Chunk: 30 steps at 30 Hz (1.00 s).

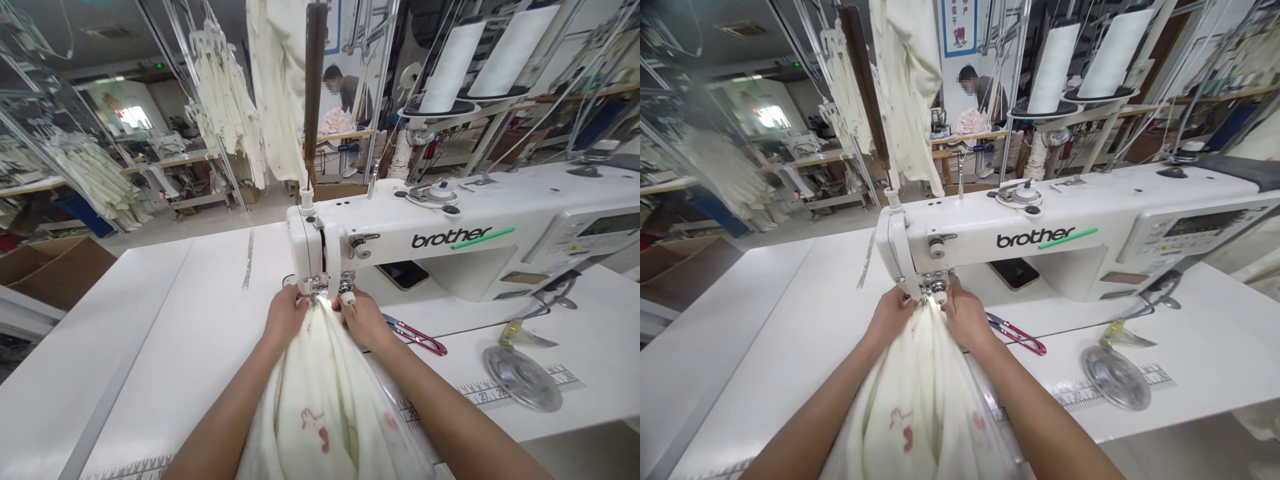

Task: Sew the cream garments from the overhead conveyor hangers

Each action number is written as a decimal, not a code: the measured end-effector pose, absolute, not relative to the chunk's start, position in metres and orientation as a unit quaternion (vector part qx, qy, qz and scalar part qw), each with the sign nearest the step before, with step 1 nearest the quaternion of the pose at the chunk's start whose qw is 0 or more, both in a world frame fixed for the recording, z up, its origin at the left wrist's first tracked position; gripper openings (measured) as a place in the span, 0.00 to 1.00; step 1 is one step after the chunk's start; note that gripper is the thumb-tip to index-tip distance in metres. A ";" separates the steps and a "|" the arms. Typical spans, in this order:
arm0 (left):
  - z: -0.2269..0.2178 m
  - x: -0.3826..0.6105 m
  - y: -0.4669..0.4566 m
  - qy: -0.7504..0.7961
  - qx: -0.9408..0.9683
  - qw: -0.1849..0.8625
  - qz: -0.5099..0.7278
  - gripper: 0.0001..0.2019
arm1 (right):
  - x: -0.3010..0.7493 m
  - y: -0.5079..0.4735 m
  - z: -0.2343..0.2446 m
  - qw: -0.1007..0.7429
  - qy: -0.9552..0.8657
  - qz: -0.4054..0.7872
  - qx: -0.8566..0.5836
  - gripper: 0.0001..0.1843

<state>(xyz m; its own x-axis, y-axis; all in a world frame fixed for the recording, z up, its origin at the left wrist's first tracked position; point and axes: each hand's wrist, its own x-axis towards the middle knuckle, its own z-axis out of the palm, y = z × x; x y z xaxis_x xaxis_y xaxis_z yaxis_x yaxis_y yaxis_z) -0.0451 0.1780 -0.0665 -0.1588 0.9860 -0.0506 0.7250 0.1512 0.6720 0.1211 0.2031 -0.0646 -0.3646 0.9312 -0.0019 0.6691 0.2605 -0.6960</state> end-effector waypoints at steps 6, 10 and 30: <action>-0.066 -0.047 0.179 0.725 0.582 0.265 0.256 0.05 | 0.121 0.205 -0.070 0.210 -0.764 0.313 -0.524 0.18; -0.066 -0.048 0.178 0.725 0.577 0.275 0.256 0.05 | 0.121 0.207 -0.071 0.204 -0.765 0.318 -0.521 0.19; -0.009 -0.053 0.125 0.654 0.573 0.419 0.262 0.12 | 0.121 0.185 -0.034 0.169 -0.834 0.388 -0.353 0.10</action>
